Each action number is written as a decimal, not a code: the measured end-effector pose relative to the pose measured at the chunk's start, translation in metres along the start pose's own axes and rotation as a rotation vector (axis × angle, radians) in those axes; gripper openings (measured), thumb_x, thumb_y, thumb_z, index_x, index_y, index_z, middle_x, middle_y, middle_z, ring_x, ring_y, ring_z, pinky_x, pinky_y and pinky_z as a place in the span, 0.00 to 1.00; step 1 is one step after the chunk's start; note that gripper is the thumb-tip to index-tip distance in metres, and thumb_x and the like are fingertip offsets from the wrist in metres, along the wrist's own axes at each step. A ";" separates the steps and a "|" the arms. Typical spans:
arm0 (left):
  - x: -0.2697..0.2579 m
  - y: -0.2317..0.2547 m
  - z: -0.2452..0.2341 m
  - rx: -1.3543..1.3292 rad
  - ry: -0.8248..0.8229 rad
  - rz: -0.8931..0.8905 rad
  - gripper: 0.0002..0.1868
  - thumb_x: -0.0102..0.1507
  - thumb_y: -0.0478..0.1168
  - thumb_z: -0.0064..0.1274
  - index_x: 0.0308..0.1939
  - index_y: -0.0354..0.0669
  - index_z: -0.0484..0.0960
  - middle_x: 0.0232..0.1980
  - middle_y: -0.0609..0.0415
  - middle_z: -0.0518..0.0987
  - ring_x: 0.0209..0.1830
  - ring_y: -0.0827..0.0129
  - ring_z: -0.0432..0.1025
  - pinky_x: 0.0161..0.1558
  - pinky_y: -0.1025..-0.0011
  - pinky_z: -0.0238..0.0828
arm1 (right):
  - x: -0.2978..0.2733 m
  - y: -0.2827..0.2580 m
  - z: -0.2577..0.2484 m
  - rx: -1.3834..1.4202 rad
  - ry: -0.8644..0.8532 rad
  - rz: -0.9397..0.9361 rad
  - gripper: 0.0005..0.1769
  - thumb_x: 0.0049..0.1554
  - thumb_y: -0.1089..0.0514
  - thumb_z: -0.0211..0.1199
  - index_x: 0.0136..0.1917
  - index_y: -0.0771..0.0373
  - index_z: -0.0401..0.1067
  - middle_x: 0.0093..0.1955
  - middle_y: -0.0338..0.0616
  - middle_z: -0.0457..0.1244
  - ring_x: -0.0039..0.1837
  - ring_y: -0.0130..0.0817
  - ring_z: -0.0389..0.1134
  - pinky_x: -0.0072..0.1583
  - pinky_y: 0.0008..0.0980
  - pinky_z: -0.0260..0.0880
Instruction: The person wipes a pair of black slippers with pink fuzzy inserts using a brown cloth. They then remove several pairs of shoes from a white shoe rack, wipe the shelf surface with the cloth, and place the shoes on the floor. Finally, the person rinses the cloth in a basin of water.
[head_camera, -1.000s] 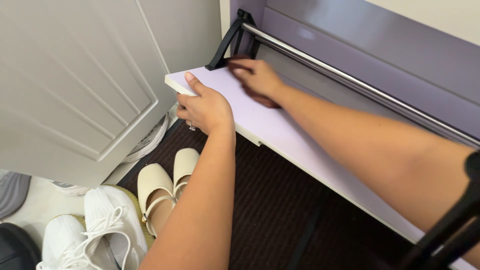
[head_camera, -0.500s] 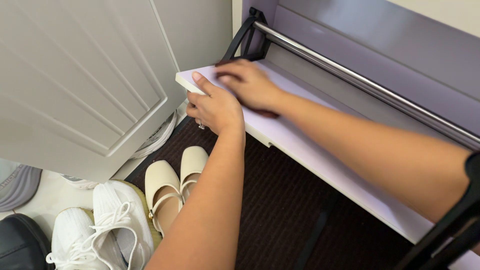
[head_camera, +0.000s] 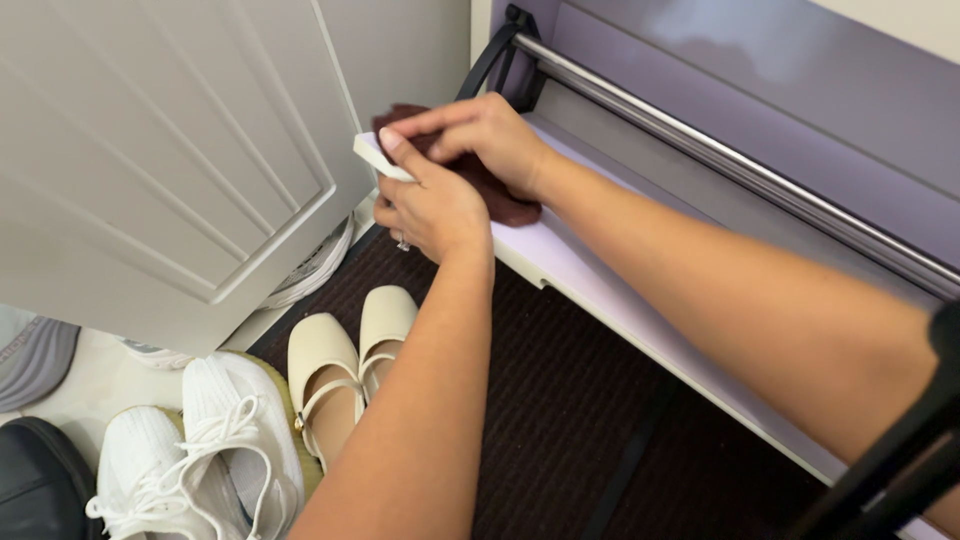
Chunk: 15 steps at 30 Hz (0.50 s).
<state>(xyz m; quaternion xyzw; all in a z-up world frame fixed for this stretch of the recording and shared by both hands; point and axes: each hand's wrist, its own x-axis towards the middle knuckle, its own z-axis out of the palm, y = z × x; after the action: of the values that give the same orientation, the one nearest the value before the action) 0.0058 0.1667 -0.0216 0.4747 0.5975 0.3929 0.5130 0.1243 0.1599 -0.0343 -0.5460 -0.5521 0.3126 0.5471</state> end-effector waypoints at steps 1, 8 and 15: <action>0.000 0.000 0.001 0.012 0.008 0.006 0.48 0.65 0.72 0.20 0.71 0.35 0.64 0.74 0.36 0.56 0.70 0.38 0.58 0.66 0.51 0.60 | -0.005 0.005 -0.007 0.039 0.019 0.036 0.25 0.47 0.71 0.58 0.56 0.62 0.82 0.53 0.46 0.74 0.52 0.32 0.74 0.59 0.29 0.75; -0.002 0.001 0.002 0.007 -0.012 0.002 0.48 0.65 0.71 0.18 0.70 0.34 0.63 0.74 0.37 0.55 0.69 0.41 0.60 0.61 0.53 0.68 | -0.043 0.096 -0.103 -0.403 0.365 0.346 0.25 0.56 0.62 0.55 0.67 0.57 0.73 0.52 0.54 0.69 0.48 0.42 0.69 0.52 0.39 0.71; 0.002 -0.004 0.003 0.067 0.028 0.052 0.47 0.67 0.71 0.22 0.70 0.32 0.64 0.74 0.34 0.54 0.71 0.36 0.56 0.65 0.47 0.60 | -0.173 0.147 -0.211 -0.695 0.339 0.391 0.27 0.59 0.62 0.52 0.71 0.57 0.68 0.64 0.55 0.64 0.61 0.48 0.66 0.61 0.41 0.67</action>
<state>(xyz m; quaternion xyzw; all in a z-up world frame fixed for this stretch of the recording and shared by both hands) 0.0076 0.1677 -0.0261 0.5015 0.6048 0.3926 0.4782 0.3281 -0.0262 -0.1744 -0.8358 -0.4129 0.1118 0.3441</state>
